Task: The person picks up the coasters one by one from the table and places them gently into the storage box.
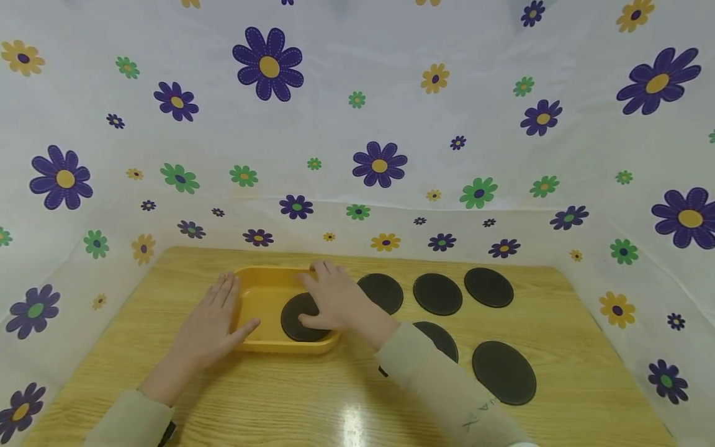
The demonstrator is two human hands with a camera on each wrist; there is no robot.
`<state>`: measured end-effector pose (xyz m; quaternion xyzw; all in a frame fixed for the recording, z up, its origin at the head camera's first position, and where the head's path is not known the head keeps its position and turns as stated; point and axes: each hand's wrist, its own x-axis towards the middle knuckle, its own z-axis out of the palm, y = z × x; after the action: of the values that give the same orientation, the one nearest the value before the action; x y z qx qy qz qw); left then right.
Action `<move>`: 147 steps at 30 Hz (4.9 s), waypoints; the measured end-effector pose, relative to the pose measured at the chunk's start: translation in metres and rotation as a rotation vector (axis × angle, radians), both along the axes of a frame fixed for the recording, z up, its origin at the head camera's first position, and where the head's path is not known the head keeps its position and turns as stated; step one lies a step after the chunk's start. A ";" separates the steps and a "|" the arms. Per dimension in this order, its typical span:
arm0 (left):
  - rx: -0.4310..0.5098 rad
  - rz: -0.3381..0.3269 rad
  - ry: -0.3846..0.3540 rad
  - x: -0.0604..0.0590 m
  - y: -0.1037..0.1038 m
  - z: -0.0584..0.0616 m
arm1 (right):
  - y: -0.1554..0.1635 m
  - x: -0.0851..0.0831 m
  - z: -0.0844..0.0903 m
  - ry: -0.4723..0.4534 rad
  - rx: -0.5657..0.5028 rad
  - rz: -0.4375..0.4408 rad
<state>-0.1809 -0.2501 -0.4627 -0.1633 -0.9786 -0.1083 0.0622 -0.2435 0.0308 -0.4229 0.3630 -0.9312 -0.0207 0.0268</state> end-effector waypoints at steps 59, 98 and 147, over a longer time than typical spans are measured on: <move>0.017 0.007 0.000 0.001 -0.001 0.000 | 0.092 -0.031 -0.036 -0.203 0.049 -0.333; 0.019 0.005 -0.010 0.000 0.000 -0.001 | 0.090 -0.038 -0.018 -0.156 -0.074 -0.331; 0.026 0.010 -0.019 0.001 0.000 -0.001 | -0.007 0.007 0.000 -0.003 -0.078 -0.040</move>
<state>-0.1802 -0.2501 -0.4635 -0.1564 -0.9785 -0.1222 0.0553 -0.2363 0.0240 -0.4225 0.3432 -0.9383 0.0158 0.0390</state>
